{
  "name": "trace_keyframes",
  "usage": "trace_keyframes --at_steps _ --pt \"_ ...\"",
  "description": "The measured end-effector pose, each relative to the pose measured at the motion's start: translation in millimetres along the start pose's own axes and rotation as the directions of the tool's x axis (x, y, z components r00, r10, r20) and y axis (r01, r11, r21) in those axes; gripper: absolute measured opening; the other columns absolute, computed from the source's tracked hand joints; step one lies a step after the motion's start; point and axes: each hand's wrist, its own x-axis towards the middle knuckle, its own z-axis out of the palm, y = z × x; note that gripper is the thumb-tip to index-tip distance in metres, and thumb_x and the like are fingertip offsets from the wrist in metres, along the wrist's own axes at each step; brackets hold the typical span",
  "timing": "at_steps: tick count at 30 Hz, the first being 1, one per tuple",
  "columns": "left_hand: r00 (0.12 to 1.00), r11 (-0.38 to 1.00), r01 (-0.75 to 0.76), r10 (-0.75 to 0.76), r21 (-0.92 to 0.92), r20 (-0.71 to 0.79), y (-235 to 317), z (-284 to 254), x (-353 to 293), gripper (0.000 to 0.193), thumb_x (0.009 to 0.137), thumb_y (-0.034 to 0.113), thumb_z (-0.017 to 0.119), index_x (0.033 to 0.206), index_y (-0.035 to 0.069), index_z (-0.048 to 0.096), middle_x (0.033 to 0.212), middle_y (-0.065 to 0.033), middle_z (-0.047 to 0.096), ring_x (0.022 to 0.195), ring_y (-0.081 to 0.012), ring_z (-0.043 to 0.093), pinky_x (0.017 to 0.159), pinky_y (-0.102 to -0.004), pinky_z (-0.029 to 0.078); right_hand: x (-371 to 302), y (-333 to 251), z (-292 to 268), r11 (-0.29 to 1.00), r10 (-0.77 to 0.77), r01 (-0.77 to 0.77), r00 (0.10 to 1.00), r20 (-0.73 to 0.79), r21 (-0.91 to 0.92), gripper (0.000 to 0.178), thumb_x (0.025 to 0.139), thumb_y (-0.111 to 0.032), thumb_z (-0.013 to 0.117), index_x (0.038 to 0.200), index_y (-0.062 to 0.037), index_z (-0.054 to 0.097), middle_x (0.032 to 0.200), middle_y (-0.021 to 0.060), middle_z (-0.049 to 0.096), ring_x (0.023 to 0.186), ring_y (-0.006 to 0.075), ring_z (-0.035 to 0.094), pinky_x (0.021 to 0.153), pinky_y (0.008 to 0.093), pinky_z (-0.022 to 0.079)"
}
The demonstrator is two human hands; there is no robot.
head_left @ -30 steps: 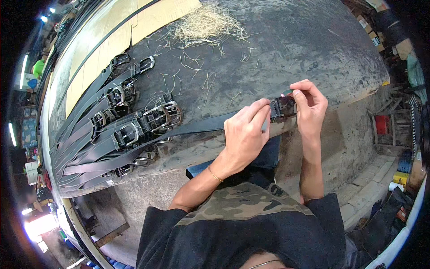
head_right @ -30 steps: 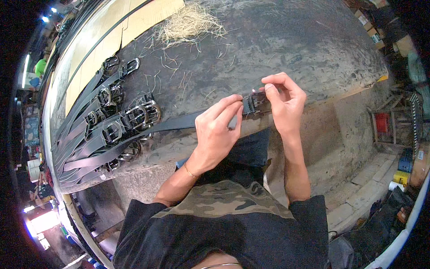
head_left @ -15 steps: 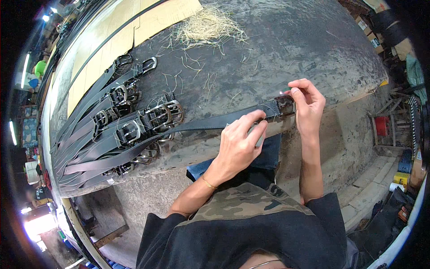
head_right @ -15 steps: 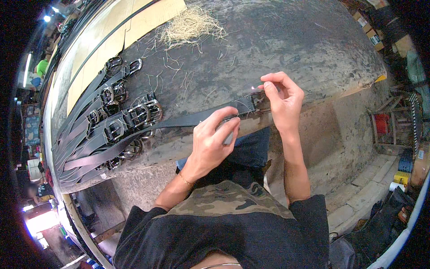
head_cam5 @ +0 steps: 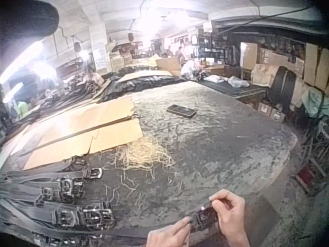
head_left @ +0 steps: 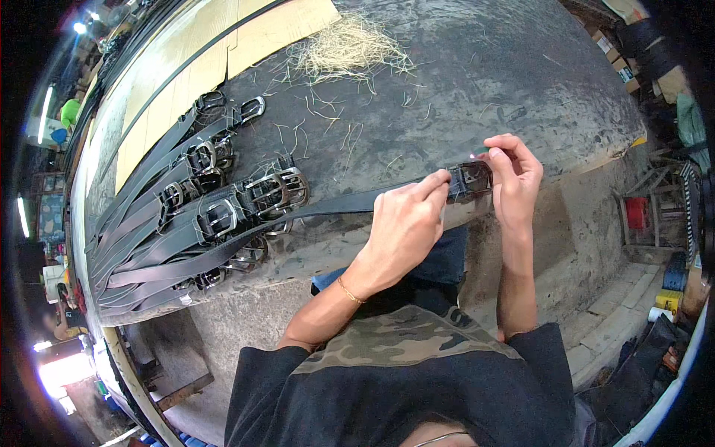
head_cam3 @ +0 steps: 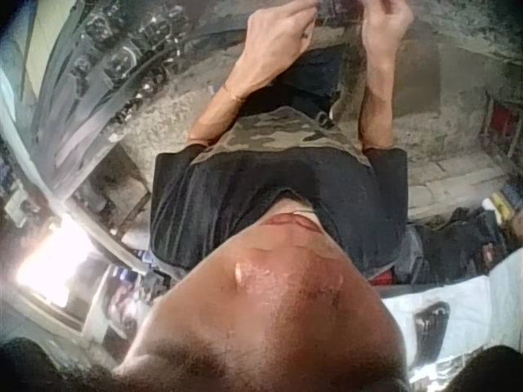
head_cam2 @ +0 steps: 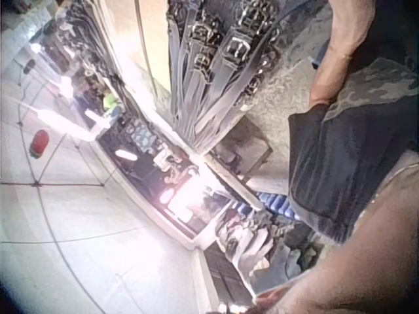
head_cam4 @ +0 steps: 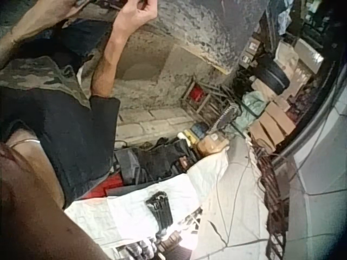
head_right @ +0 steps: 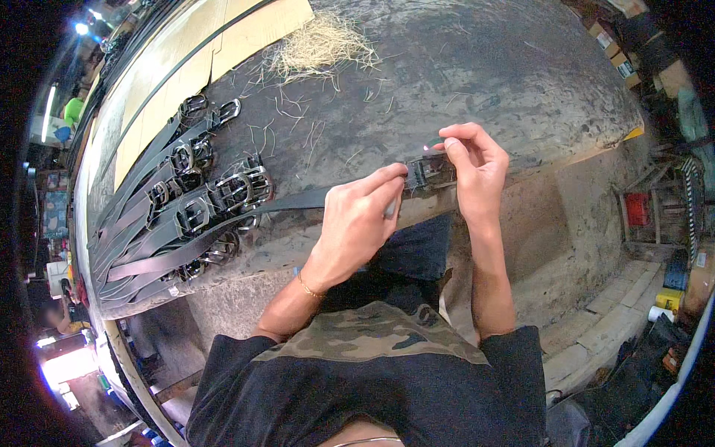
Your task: Manually attaching buckles and finishing the ends of leather belts in a workshop.
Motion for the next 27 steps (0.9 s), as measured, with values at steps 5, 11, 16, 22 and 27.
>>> trace_keyframes --at_steps 5,11,16,22,27 --pt "0.998 0.997 -0.050 0.052 0.056 -0.037 -1 6 -1 0.021 0.074 0.001 0.069 0.094 0.001 0.064 0.103 -0.0082 0.065 0.082 -0.0267 0.068 0.067 -0.0350 0.055 1 5 -1 1.000 -0.019 0.019 1.000 -0.003 0.015 0.010 0.090 0.005 0.058 0.096 0.0042 0.065 0.092 0.0046 0.063 0.082 0.0120 0.063 0.076 0.0246 0.051" --pt "0.977 0.979 -0.201 0.198 -0.035 -0.076 -8 5 -15 0.025 0.069 -0.002 0.070 0.092 0.000 0.064 0.101 -0.0097 0.064 0.075 -0.0245 0.066 0.061 -0.0353 0.053 -3 -6 13 0.928 -0.111 0.113 0.993 0.026 -0.356 0.010 0.085 0.007 0.059 0.092 0.0028 0.066 0.087 0.0040 0.063 0.074 0.0089 0.058 0.069 0.0232 0.048" --pt "0.965 0.970 -0.241 0.239 -0.012 -0.109 -10 9 -20 0.026 0.067 -0.002 0.071 0.092 -0.001 0.064 0.101 -0.0080 0.064 0.071 -0.0209 0.064 0.058 -0.0324 0.052 -2 -10 24 0.814 -0.265 0.348 0.935 0.235 -0.465 0.014 0.077 0.007 0.063 0.088 0.0001 0.067 0.084 0.0066 0.063 0.068 0.0118 0.058 0.062 0.0236 0.046" --pt "0.955 0.963 -0.269 0.266 -0.001 -0.133 -13 9 -20 0.026 0.066 -0.002 0.072 0.091 -0.002 0.065 0.100 -0.0085 0.065 0.067 -0.0196 0.062 0.055 -0.0311 0.049 2 -11 20 0.810 -0.147 0.317 0.925 0.351 -0.494 0.013 0.077 0.006 0.064 0.088 -0.0009 0.068 0.081 0.0052 0.063 0.068 0.0108 0.058 0.061 0.0236 0.046" --pt "0.952 0.962 -0.272 0.266 -0.017 -0.148 -14 8 -20 0.026 0.066 -0.002 0.072 0.091 -0.003 0.066 0.100 -0.0096 0.065 0.066 -0.0197 0.061 0.054 -0.0314 0.049 1 -11 22 0.799 -0.136 0.318 0.922 0.362 -0.511 0.013 0.077 0.005 0.064 0.088 -0.0008 0.068 0.080 0.0052 0.063 0.067 0.0105 0.057 0.059 0.0238 0.046"
